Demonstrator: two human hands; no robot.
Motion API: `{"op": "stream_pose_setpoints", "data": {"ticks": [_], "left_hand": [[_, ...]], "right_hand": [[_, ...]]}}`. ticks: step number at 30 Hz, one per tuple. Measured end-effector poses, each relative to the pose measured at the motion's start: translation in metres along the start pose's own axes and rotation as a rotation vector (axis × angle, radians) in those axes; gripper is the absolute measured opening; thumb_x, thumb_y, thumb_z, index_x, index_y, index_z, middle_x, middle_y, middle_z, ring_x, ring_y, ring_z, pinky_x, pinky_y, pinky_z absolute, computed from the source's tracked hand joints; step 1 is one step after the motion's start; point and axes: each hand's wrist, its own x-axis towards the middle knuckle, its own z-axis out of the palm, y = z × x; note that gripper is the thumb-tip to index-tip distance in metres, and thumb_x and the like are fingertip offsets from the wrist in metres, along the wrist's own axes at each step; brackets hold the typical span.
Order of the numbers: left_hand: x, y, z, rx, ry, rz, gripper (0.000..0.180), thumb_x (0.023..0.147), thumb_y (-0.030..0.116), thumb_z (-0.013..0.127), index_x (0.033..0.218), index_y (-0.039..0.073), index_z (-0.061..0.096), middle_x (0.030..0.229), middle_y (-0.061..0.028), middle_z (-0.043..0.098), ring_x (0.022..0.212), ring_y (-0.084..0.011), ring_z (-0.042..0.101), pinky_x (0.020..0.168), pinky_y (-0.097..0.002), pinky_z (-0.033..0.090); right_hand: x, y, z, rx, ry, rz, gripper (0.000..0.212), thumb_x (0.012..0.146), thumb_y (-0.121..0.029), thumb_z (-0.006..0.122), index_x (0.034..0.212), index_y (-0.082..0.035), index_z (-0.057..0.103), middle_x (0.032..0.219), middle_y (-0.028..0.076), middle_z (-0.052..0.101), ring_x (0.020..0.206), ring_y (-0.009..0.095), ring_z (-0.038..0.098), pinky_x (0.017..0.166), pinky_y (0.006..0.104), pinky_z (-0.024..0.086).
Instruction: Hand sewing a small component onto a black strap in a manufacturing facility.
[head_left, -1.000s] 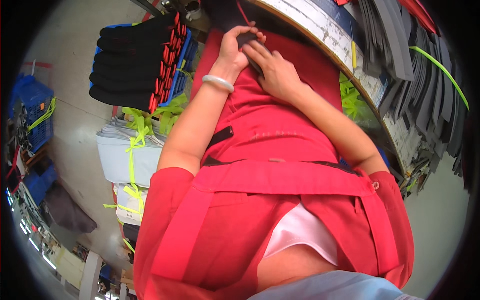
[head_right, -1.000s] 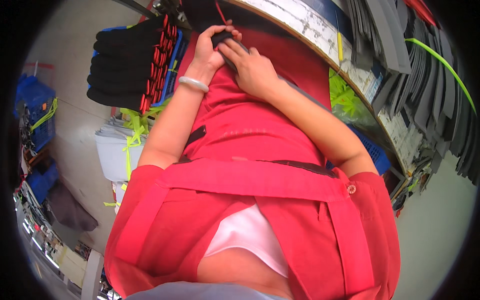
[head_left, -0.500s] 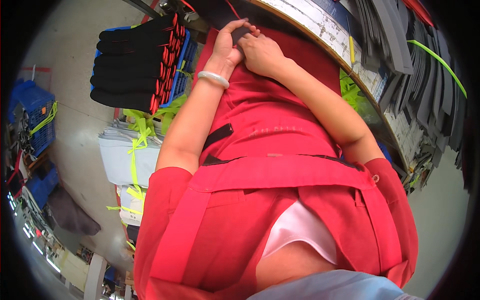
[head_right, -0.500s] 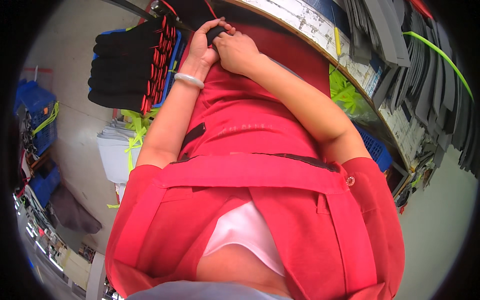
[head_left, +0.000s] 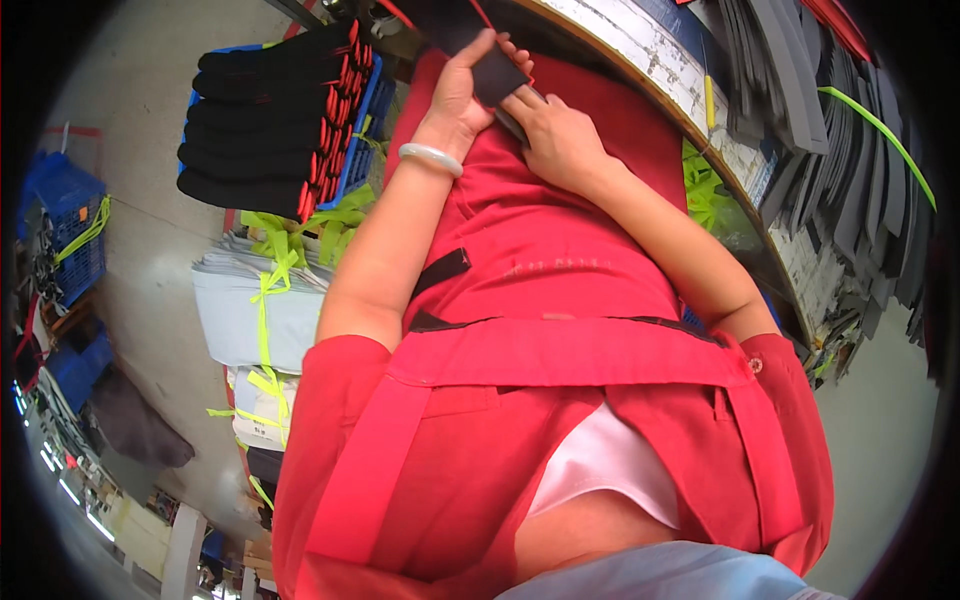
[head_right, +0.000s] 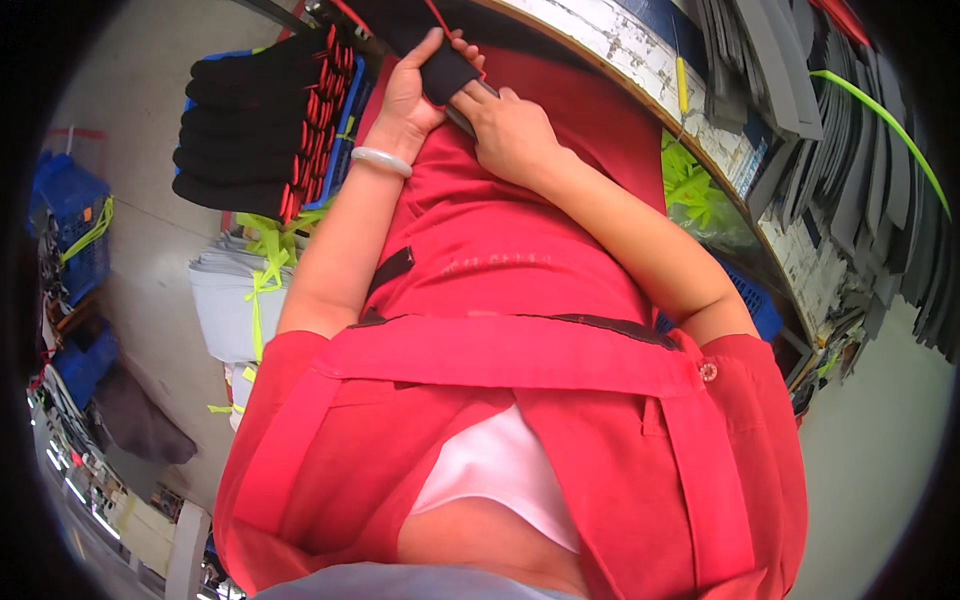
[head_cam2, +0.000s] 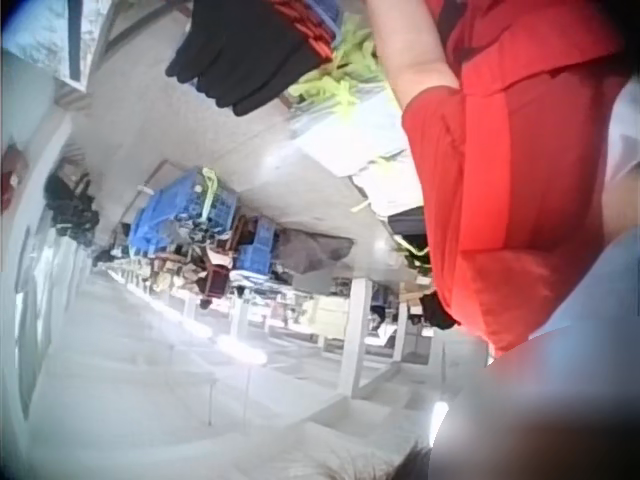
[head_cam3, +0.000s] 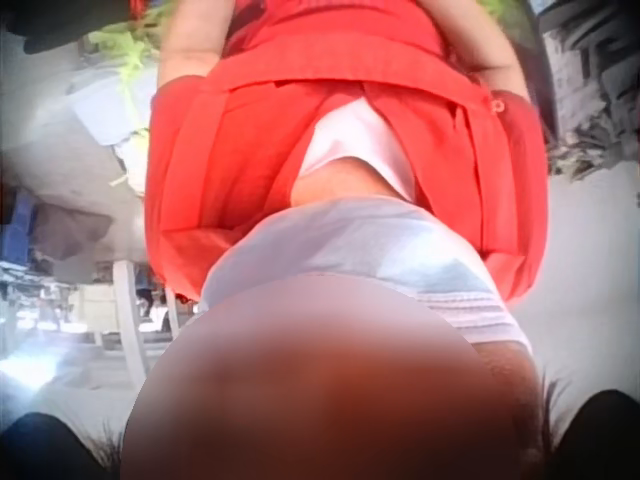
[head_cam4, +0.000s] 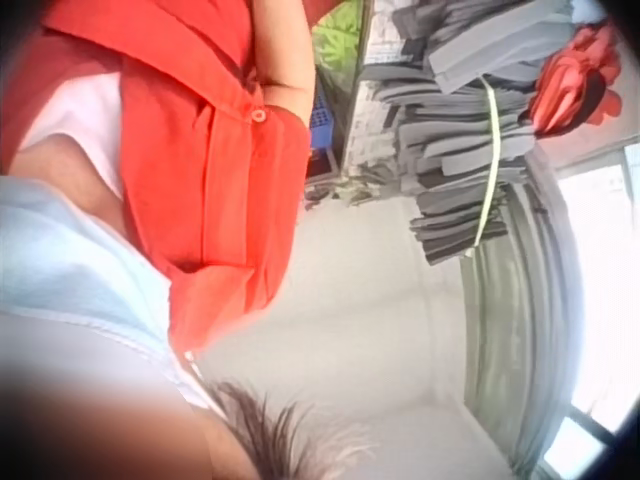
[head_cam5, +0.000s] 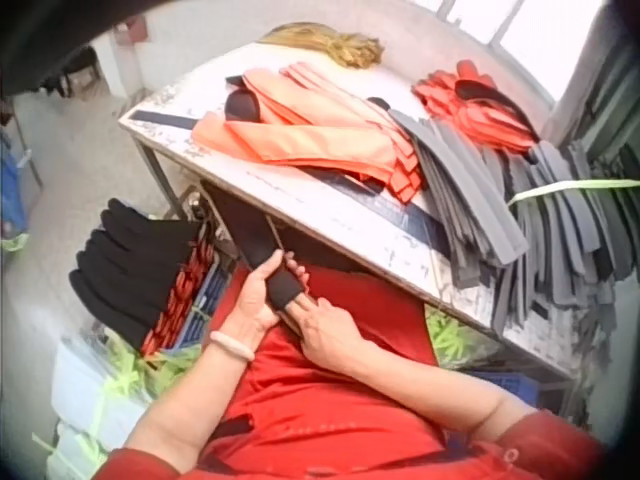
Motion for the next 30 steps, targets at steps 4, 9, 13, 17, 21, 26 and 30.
{"op": "stream_pose_setpoints", "data": {"ticks": [4,9,13,17,21,26,30], "left_hand": [[0.012,-0.015,0.015,0.028,0.075,0.026,0.009,0.082,0.006,0.065,0.087,0.0,0.061,0.076,-0.0122,0.063,0.078,-0.0267,0.063,0.083,-0.0428,0.055],[0.004,-0.001,0.004,0.011,0.038,0.005,0.014,0.081,0.004,0.063,0.093,-0.001,0.057,0.078,-0.0125,0.063,0.078,-0.027,0.063,0.085,-0.0421,0.054],[0.011,-0.012,0.002,-0.005,-0.155,0.016,0.019,0.09,0.011,0.056,0.102,-0.002,0.054,0.093,-0.0151,0.062,0.091,-0.0274,0.06,0.098,-0.0419,0.046],[0.008,-0.008,0.009,0.014,-0.026,-0.054,0.033,0.093,0.028,0.058,0.106,-0.002,0.055,0.104,-0.0171,0.061,0.103,-0.0308,0.059,0.102,-0.0433,0.042],[0.001,-0.002,0.003,-0.111,-0.032,-0.031,0.029,0.091,0.025,0.061,0.101,-0.001,0.057,0.09,-0.0133,0.063,0.095,-0.0316,0.062,0.094,-0.0454,0.048],[0.013,-0.008,0.012,-0.036,-0.019,0.02,0.019,0.084,0.007,0.063,0.099,-0.001,0.056,0.081,-0.0119,0.062,0.081,-0.0269,0.062,0.089,-0.0435,0.051],[0.003,-0.004,0.003,-0.087,-0.044,0.02,0.017,0.083,0.004,0.059,0.099,-0.002,0.055,0.082,-0.0148,0.062,0.081,-0.0269,0.062,0.09,-0.0429,0.051]], "right_hand": [[0.046,0.014,-0.004,-0.012,-0.151,0.129,0.03,0.075,-0.014,0.059,0.103,-0.003,0.054,0.104,0.018,0.062,0.094,0.036,0.061,0.075,0.0452,0.053],[0.009,0.003,-0.005,0.079,0.074,-0.057,0.042,0.075,-0.011,0.058,0.117,-0.011,0.053,0.119,0.01,0.057,0.09,0.037,0.061,0.074,0.044,0.054],[0.022,0.014,0.001,-0.001,0.146,-0.02,0.048,0.075,-0.009,0.058,0.122,-0.015,0.052,0.124,0.007,0.054,0.089,0.037,0.061,0.073,0.0433,0.053],[0.034,0.018,-0.004,0.054,0.016,0.03,0.052,0.074,-0.006,0.056,0.124,-0.016,0.052,0.122,0.006,0.056,0.09,0.036,0.061,0.071,0.0427,0.054],[0.012,0.005,-0.006,-0.075,0.016,-0.017,0.038,0.074,-0.009,0.055,0.112,-0.011,0.056,0.115,0.009,0.061,0.09,0.034,0.062,0.07,0.0414,0.054],[0.048,0.017,0.0,-0.131,-0.06,0.026,0.033,0.076,-0.012,0.055,0.109,-0.007,0.059,0.109,0.011,0.063,0.085,0.034,0.064,0.069,0.0426,0.056],[0.006,0.005,-0.005,-0.044,0.099,-0.09,0.048,0.076,-0.011,0.056,0.124,-0.014,0.051,0.119,0.004,0.058,0.079,0.035,0.063,0.068,0.0434,0.056]]}}
